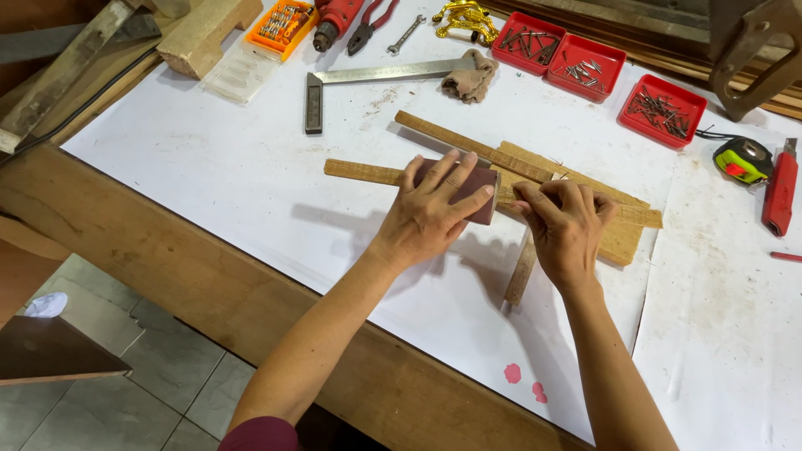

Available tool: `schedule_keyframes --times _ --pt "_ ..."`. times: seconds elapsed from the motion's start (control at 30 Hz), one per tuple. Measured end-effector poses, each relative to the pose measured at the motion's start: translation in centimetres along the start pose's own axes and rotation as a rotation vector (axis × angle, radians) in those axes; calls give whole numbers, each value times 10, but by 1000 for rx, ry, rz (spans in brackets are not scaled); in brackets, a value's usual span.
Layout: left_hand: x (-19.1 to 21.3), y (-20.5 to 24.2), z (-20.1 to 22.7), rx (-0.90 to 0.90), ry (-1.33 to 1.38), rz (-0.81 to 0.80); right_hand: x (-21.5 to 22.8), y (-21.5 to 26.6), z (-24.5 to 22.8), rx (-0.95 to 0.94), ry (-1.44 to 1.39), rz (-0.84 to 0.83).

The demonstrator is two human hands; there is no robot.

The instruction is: The recorder uses sandpaper to smooth the surface of small wooden strips at a workbench.

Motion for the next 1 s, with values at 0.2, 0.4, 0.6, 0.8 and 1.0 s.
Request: schedule_keyframes --times 0.2,0.4,0.6,0.8,1.0 --pt "0 8 -22 67 -158 -1 -1 -1 3 -6 2 -6" --pt "18 2 -20 77 -24 -150 -2 0 6 -21 -7 -40" --pt "6 -5 -17 35 -3 -39 -7 1 3 13 -11 -26" --pt "3 -13 -16 45 30 -12 -3 0 1 -13 -14 -49" --pt "-1 -15 -15 35 25 19 0 -9 -6 87 -45 -107"
Point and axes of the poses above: each hand's wrist, its own y-axis away from the middle knuckle, its own x-axis out of the back of the hand, z = x × y, the point moved 1 cm from there along -y, towards the middle knuckle, and after that the axes turned 4 degrees about -z, right-handed, at the moved point
